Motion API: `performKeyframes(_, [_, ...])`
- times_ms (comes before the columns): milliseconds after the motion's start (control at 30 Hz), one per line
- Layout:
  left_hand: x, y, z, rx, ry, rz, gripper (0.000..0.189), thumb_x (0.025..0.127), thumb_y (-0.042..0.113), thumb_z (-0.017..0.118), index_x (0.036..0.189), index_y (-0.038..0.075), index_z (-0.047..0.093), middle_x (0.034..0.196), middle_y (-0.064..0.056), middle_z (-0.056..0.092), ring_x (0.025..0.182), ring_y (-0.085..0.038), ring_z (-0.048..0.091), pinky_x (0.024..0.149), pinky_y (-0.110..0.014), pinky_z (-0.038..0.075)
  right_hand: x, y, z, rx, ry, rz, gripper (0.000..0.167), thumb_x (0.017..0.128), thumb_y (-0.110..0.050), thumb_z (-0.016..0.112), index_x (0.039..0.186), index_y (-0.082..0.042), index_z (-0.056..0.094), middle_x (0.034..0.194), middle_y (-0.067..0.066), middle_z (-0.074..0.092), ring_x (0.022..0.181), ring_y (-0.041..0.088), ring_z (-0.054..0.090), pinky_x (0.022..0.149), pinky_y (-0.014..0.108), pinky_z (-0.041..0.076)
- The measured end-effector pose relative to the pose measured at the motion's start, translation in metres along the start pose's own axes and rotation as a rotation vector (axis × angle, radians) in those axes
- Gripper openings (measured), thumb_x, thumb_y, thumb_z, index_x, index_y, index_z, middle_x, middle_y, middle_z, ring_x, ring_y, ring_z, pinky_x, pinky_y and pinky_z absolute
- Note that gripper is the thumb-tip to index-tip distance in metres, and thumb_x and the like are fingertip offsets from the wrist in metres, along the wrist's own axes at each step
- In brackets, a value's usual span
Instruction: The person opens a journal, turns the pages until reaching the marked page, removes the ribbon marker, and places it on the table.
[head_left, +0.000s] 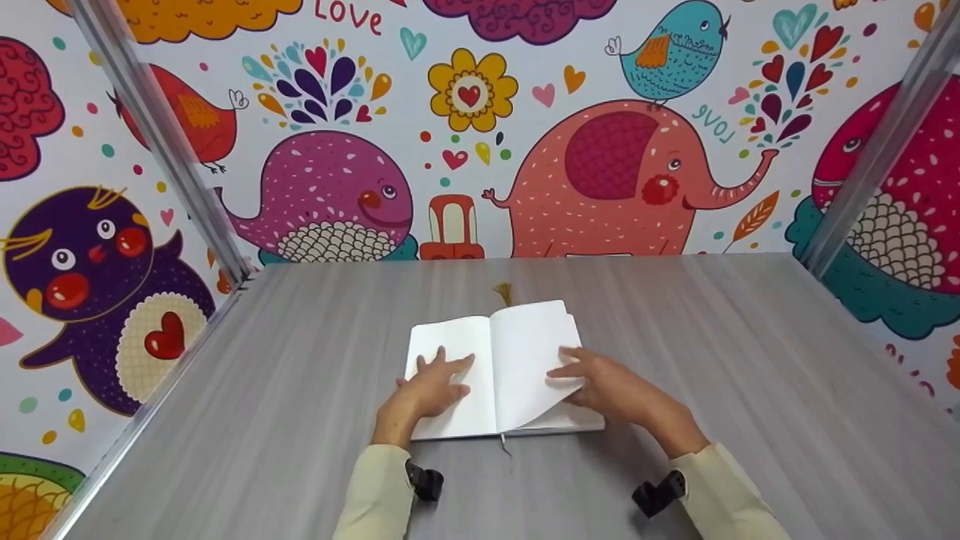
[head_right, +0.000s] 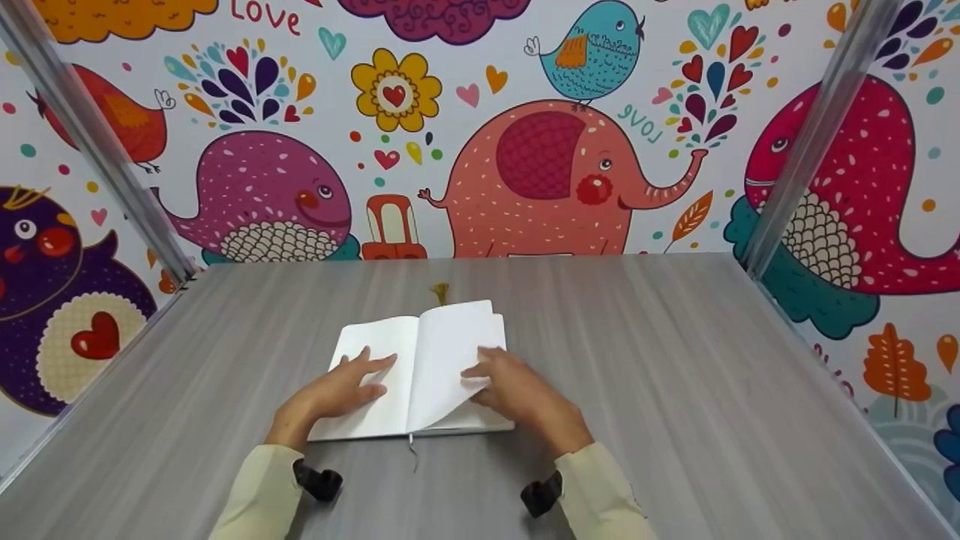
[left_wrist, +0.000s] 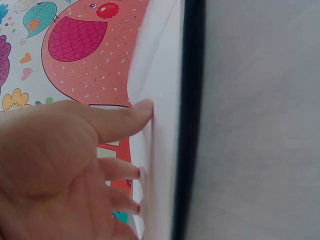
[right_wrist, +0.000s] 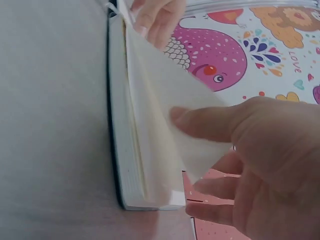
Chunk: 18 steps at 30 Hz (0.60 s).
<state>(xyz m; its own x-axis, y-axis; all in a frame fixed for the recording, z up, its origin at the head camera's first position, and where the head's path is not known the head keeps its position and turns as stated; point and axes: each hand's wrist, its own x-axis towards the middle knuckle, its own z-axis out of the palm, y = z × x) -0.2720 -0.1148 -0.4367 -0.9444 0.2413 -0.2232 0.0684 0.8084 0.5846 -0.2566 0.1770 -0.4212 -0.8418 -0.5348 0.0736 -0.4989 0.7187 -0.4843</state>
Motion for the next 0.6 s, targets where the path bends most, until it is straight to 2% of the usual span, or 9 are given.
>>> performKeyframes(167, [0.0009, 0.0, 0.0012, 0.005, 0.012, 0.007, 0.053, 0.101, 0.019, 0.058, 0.152, 0.021, 0.045, 0.165, -0.027, 0.015, 0.15, -0.057, 0.004, 0.106, -0.086, 0.002, 0.0023, 0.0023, -0.0008, 0.105, 0.115, 0.064, 0.048, 0.085, 0.012, 0.069, 0.13, -0.005, 0.068, 0.154, 0.03, 0.04, 0.14, 0.049, 0.043, 0.102, 0.052, 0.051])
performKeyframes(333, [-0.0001, 0.0004, 0.0007, 0.002, 0.004, -0.003, 0.053, 0.101, 0.019, 0.057, 0.153, 0.022, 0.044, 0.166, -0.026, 0.014, 0.151, -0.056, 0.003, 0.106, -0.085, 0.001, 0.0046, 0.004, -0.0017, 0.28, 0.155, 0.172, 0.041, 0.093, 0.004, 0.061, 0.133, -0.003, 0.064, 0.16, 0.026, 0.033, 0.142, 0.047, 0.042, 0.104, 0.05, 0.05])
performKeyframes(467, [-0.0007, 0.0011, 0.0, 0.002, 0.001, -0.004, 0.053, 0.101, 0.019, 0.057, 0.153, 0.023, 0.044, 0.166, -0.026, 0.014, 0.151, -0.056, 0.003, 0.108, -0.084, 0.001, 0.0045, 0.0046, -0.003, 0.386, 0.176, 0.241, 0.04, 0.096, 0.003, 0.049, 0.133, -0.001, 0.063, 0.155, 0.023, 0.043, 0.136, 0.045, 0.05, 0.104, 0.048, 0.051])
performKeyframes(600, [-0.0013, 0.0017, -0.0005, 0.007, -0.001, 0.0, 0.053, 0.101, 0.019, 0.058, 0.153, 0.023, 0.044, 0.166, -0.026, 0.014, 0.151, -0.056, 0.003, 0.108, -0.084, 0.002, 0.0054, 0.0044, -0.0035, 0.496, 0.209, 0.31, 0.047, 0.092, 0.005, 0.038, 0.131, 0.002, 0.064, 0.14, 0.024, 0.057, 0.124, 0.036, 0.059, 0.095, 0.038, 0.053])
